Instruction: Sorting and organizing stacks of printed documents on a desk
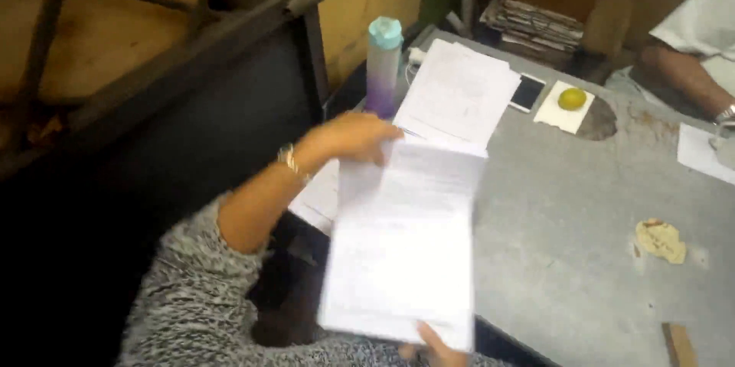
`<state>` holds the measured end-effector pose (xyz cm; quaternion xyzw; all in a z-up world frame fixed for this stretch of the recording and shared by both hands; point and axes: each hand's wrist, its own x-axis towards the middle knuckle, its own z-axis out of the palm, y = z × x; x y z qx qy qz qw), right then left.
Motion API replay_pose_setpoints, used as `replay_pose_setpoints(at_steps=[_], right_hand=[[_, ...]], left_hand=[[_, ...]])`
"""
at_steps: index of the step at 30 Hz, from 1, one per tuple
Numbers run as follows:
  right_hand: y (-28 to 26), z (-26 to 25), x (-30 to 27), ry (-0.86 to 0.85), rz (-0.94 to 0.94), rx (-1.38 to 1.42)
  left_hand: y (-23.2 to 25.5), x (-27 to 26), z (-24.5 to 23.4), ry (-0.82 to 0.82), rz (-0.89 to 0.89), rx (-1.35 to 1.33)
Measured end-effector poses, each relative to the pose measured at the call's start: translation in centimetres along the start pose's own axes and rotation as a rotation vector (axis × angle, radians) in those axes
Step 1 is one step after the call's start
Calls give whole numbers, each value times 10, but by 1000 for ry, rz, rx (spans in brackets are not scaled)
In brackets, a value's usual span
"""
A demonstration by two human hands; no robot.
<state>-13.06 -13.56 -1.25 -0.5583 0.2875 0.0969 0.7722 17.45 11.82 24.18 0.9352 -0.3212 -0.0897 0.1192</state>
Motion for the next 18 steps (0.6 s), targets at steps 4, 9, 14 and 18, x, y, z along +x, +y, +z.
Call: replay_pose_setpoints(at_steps=[4,9,14,18], right_hand=[[5,121,56,-431,-296,283],[7,201,93,-163,-9,468],[4,211,104,-75,224,372],[21,218,102,-148,278,242]], left_hand=[[-14,39,-57,-127,-92,237],[-136,126,50,336,183,447],[-136,120,168,551,232,471],[-149,94,227,74,-107,261]])
